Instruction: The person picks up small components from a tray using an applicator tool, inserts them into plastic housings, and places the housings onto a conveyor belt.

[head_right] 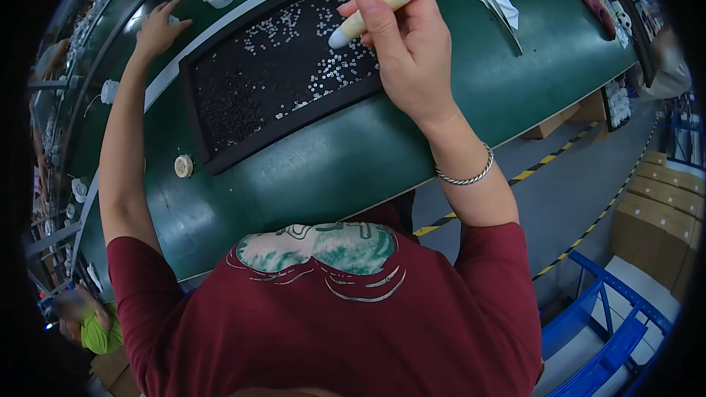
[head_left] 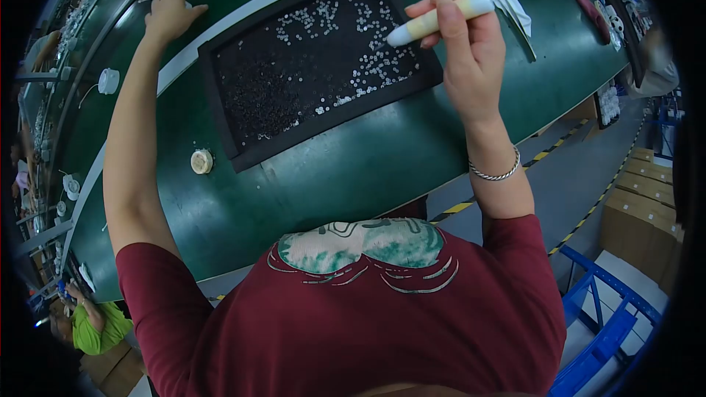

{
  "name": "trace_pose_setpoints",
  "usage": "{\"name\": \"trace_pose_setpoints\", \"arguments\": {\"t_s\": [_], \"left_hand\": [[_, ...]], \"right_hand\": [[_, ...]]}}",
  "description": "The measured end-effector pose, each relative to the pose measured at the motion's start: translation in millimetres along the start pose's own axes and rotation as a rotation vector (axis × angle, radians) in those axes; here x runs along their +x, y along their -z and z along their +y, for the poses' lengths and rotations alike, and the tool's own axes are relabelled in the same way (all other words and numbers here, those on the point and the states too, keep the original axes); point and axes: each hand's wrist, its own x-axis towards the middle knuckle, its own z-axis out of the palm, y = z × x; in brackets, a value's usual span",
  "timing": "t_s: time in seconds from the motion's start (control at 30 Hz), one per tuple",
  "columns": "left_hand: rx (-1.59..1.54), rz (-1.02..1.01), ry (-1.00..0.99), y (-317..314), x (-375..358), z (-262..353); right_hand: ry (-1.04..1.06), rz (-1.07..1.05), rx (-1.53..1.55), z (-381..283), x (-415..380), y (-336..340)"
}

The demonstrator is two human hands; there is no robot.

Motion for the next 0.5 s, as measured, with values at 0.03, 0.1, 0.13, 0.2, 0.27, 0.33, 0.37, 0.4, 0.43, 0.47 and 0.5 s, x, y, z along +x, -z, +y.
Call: {"name": "trace_pose_setpoints", "arguments": {"t_s": [0.03,0.1,0.13,0.2,0.27,0.33,0.37,0.4,0.43,0.47,0.5], "left_hand": [[0.023,0.051,0.042,-4,-1,-6],[0.041,0.057,0.149,-9,-4,-16],[0.039,0.013,0.212,-9,-4,-23],[-0.286,-0.058,0.142,-25,2,-51],[-0.531,-0.058,0.046,-25,-6,-65],[-0.563,-0.031,0.034,0,-27,-55],[-0.628,-0.031,0.03,4,-32,-55],[-0.694,-0.029,0.026,9,-37,-56],[-0.784,-0.044,-0.01,16,-43,-57],[-0.792,-0.035,-0.029,24,-53,-56],[-0.799,-0.025,-0.047,40,-67,-46]], "right_hand": [[0.007,-0.009,-0.045,-2,-3,1],[0.019,-0.03,-0.136,-7,-9,4],[0.04,-0.027,-0.151,-10,-10,7],[-0.04,-0.312,-0.294,-21,-1,18],[-0.238,-0.584,-0.392,-41,16,15],[-0.319,-0.799,-0.404,-30,35,12],[-0.346,-0.91,-0.479,-31,47,7],[-0.438,-1.013,-0.586,-30,55,-1],[-0.529,-1.114,-0.693,-28,61,-9],[-0.611,-1.193,-0.711,-26,64,-16],[-0.622,-1.247,-0.755,-25,65,-24]]}}
